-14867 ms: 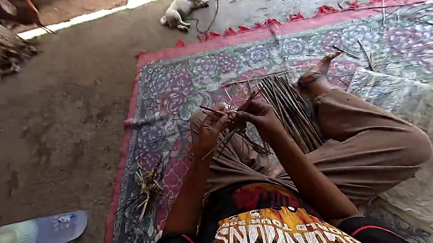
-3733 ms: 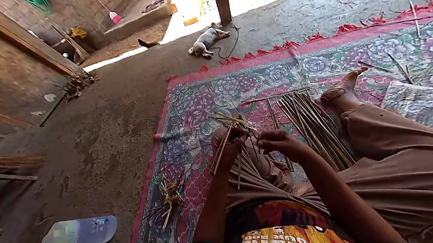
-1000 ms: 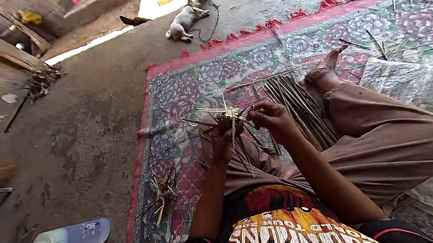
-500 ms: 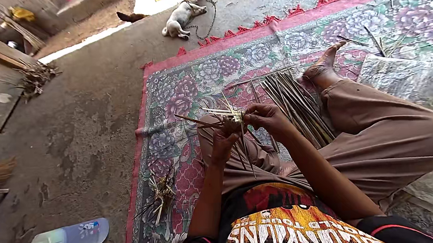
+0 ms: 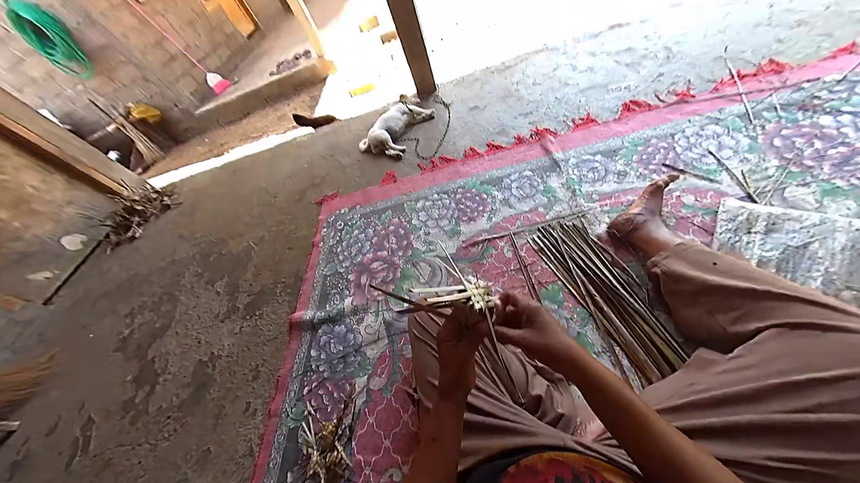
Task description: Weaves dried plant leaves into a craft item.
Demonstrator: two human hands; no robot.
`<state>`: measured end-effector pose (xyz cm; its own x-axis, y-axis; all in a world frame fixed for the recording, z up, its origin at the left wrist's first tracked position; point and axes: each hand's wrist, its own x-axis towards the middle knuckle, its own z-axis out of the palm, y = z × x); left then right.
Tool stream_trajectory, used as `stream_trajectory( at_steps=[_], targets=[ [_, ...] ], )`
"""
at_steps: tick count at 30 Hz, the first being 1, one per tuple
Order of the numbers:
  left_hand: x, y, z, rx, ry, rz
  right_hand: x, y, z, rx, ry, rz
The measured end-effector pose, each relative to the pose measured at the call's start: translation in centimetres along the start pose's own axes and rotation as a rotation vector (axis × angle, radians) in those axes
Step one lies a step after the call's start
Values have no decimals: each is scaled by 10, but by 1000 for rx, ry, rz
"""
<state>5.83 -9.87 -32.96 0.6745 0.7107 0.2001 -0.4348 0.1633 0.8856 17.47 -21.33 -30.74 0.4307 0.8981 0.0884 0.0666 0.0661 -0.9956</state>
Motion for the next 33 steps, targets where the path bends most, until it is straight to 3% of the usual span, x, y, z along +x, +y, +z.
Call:
stream_trajectory(
  at_steps=[2, 4, 8, 11, 16, 21, 24, 29, 33],
  targets=[
    [10, -4, -10, 33, 78, 29, 1, 11, -12, -96, -230, 67],
    [19, -5, -22, 66, 96, 66, 3, 18, -16, -120, -294, 103],
    [16, 1, -20, 231, -34, 118, 6, 11, -11, 79, -65, 68],
    [11, -2, -10, 385, -155, 172, 5, 1, -9, 270, -35, 124],
    [14, -10, -10, 508, -155, 285, 3, 5, -9, 428, 6, 134],
    [20, -11, -17, 590, -141, 444, 3, 1, 0, 355, 164, 42],
    [18, -8, -14, 601, -136, 387, 6, 8, 2, 180, 236, -64],
    [14, -6, -14, 585, -179, 299, 6, 12, 2, 30, 257, -53],
    [14, 0, -19, 590, -268, 186, 9, 19, -11, -31, 62, -33]
  ],
)
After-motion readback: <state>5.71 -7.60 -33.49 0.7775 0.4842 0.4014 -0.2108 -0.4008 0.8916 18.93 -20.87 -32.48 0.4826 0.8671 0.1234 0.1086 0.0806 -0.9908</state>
